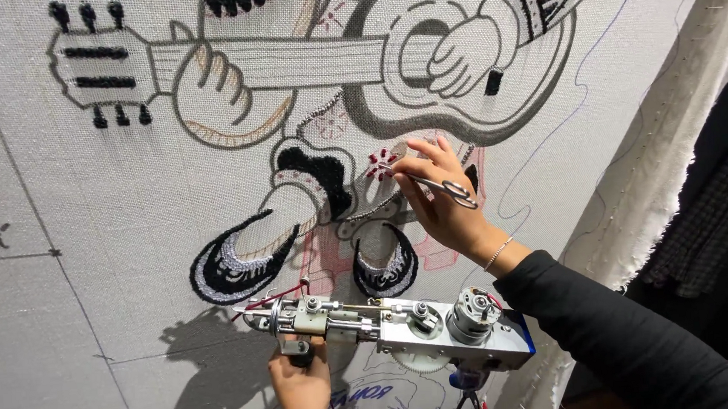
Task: The person uses a tufting gun and scissors to create and refine a rug design on a canvas frame.
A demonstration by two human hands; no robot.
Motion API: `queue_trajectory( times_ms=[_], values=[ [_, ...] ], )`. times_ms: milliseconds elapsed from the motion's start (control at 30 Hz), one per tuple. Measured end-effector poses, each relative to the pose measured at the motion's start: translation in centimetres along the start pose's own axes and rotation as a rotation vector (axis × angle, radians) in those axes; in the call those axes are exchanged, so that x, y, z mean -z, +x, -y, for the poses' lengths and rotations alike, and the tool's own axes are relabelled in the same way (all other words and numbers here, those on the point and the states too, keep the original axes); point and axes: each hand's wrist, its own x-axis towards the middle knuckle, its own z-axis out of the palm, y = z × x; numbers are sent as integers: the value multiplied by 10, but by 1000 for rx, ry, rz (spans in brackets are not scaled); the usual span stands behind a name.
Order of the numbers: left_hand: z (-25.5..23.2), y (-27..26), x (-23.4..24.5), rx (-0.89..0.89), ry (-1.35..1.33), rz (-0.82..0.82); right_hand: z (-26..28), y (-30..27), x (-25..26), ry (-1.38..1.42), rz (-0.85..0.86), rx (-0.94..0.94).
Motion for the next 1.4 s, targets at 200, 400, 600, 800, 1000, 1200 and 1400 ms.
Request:
queue_trajectory(
  times_ms=[200, 400, 600, 800, 1000, 1200, 1400],
  values=[
    [-13, 0, 2, -8, -143, -18, -6, -1, -3, -90, 15, 66],
    [-63, -8, 1, 27, -288, 30, -3, -1, -5, -60, 18, 32],
    [-84, -11, 3, 2, -262, 45, -2, -2, -10, -45, 5, -18],
    [-90, -10, 6, 66, -223, 48, -6, -2, -14, -73, 17, -38],
    [-91, -9, 7, 59, -205, 39, -4, 5, -16, -123, 10, -22],
    [-98, -9, 5, 58, -196, 71, -3, 9, -13, -141, 28, 22],
    [-103, -9, -1, 146, -88, 54, -5, 6, -9, -107, 48, 34]
  ],
)
